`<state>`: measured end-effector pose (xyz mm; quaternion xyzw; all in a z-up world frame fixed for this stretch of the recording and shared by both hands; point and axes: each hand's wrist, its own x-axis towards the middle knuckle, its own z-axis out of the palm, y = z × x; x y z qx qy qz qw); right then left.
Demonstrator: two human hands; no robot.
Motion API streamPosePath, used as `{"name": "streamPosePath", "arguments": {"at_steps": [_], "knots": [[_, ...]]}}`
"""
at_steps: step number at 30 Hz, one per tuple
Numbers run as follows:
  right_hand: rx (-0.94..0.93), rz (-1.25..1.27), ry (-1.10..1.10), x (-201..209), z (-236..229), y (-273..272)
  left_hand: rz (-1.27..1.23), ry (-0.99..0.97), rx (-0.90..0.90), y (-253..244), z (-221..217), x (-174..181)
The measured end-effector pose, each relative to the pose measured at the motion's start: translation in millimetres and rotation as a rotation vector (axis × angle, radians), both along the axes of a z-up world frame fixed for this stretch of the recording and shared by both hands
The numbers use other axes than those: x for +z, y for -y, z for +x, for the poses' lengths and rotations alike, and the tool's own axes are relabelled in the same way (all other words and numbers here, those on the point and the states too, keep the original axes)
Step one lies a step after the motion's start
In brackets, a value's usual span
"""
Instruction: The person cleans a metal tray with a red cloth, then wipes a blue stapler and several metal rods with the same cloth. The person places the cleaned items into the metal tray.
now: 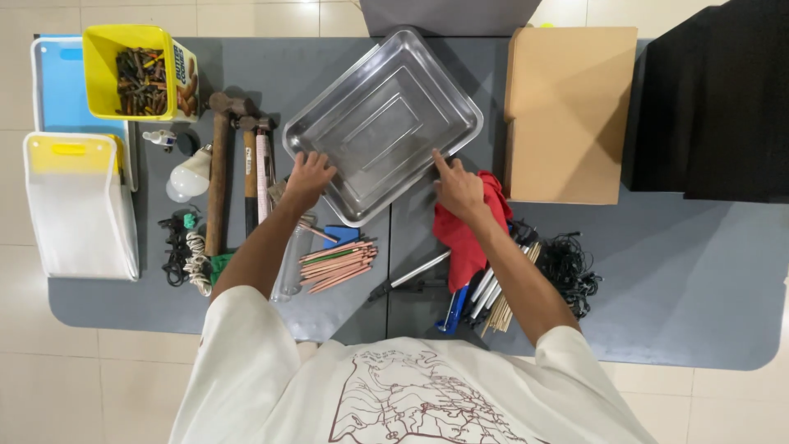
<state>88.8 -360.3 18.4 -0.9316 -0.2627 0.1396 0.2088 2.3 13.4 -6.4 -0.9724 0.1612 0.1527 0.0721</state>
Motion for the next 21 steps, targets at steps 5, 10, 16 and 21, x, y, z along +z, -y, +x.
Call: {"name": "streamPosePath", "arguments": {"at_steps": [5, 10, 16, 21], "knots": [[-0.126, 0.054, -0.003, 4, 0, -3, -0.084, -0.092, 0.212, 1, -2, -11], [-0.171, 0.034, 0.013, -7, -29, -2, -0.198, 0.061, 0.476, 31, -26, 10], [-0.179, 0.045, 0.001, 3, -65, -5, -0.697, 0.421, 0.931, 56, -86, -30], [-0.178, 0.069, -0.025, -5, -65, -6, -0.931, 0.221, 1.060, 49, -89, -65]]}}
